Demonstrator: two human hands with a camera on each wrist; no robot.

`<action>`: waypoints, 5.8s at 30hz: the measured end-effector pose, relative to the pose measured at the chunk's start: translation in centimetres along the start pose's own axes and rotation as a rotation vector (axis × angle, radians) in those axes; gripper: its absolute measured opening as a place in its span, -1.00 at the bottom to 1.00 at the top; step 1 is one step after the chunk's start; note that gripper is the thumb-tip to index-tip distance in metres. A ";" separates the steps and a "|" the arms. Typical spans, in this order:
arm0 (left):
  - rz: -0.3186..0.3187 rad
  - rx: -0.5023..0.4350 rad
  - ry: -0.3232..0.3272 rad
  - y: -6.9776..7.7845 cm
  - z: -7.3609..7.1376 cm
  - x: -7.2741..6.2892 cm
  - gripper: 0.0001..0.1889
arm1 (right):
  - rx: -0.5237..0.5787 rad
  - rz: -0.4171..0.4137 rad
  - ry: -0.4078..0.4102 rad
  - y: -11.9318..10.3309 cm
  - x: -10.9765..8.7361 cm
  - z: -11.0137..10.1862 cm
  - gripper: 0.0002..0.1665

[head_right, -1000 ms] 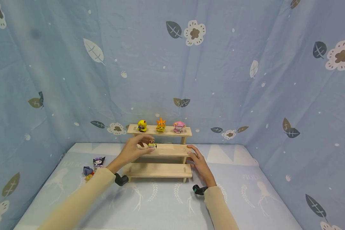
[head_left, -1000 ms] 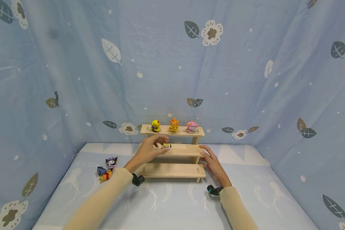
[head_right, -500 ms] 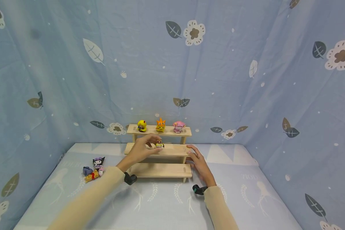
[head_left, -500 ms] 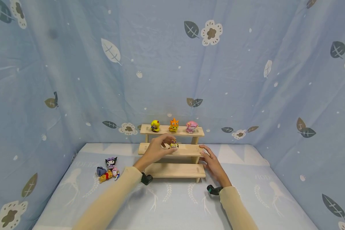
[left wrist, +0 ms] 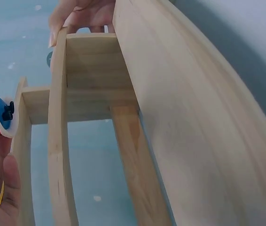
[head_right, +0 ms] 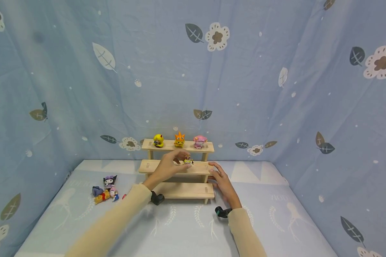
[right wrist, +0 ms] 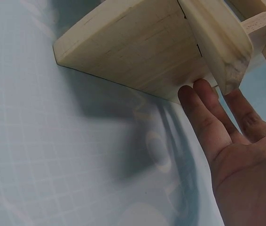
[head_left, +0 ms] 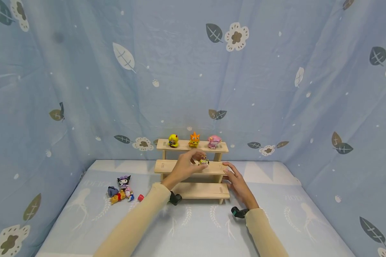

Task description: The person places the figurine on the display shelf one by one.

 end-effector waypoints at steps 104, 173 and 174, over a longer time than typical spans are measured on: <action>0.073 0.094 -0.016 0.3 -4.1 -2.7 -0.65 | -0.005 0.006 0.018 0.0 -0.1 0.0 -0.39; -0.312 0.528 0.037 -5.5 -20.7 -20.8 -0.64 | 0.006 0.021 0.007 -0.1 -0.3 0.2 -0.40; -0.325 0.532 0.029 -5.6 -20.7 -20.8 -0.65 | 0.006 0.020 0.009 -0.1 -0.3 0.2 -0.40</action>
Point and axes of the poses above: each hand's wrist, its own x-axis towards the middle knuckle, its own z-axis out of the palm, y = z × x, the point moved 2 cm from there along x, towards the middle knuckle, and after that the axes turned 6 degrees about z, right-handed, at the moved point
